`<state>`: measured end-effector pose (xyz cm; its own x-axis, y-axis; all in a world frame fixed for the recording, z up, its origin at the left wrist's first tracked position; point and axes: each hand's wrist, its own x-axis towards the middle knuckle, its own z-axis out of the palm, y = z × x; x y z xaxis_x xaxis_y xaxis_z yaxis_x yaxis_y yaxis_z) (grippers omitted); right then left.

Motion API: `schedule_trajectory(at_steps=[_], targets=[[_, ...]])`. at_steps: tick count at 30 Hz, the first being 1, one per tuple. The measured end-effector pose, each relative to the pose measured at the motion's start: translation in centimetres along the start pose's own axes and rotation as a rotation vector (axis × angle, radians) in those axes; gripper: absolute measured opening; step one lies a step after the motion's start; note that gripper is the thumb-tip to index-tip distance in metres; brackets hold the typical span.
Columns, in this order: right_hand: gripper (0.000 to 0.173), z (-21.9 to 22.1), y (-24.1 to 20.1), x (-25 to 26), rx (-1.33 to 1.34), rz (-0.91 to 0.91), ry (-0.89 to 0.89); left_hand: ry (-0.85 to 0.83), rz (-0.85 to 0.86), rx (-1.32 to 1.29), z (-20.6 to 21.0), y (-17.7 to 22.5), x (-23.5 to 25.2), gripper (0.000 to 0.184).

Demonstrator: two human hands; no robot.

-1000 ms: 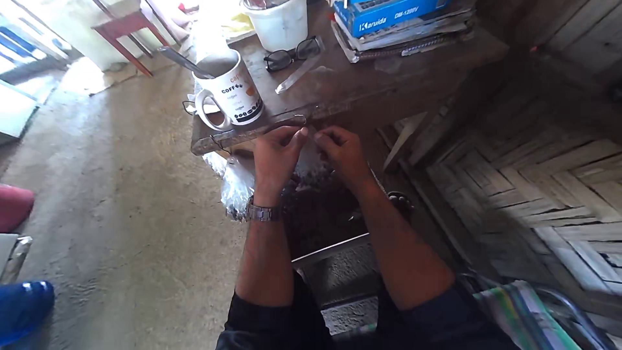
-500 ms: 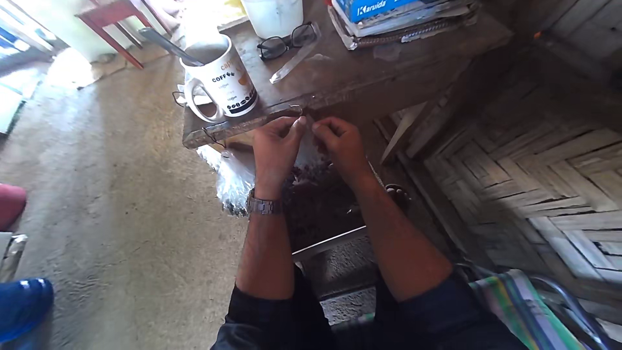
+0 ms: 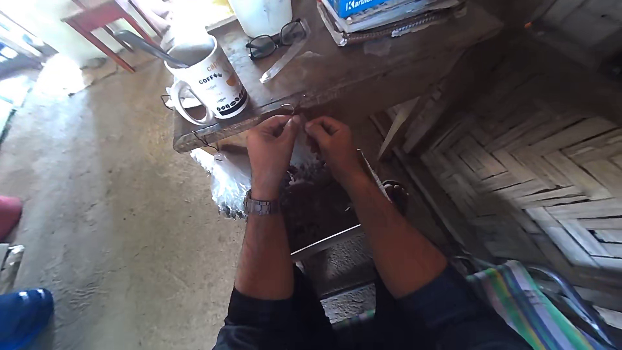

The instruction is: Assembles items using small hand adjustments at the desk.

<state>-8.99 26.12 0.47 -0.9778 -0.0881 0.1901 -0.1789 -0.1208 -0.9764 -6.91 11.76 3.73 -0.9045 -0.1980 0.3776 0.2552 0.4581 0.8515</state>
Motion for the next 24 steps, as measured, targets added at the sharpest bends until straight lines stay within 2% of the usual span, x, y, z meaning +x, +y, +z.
schedule_trajectory(at_steps=[12, 24], targets=[[0.022, 0.18, 0.16, 0.07, 0.03, -0.003, 0.044, 0.022, 0.063, 0.007, 0.36, -0.45, -0.06, 0.016], [0.023, 0.15, 0.12, 0.54, -0.006, 0.006, 0.054, 0.074, 0.048, 0.031, 0.94, -0.4, -0.22, 0.017]])
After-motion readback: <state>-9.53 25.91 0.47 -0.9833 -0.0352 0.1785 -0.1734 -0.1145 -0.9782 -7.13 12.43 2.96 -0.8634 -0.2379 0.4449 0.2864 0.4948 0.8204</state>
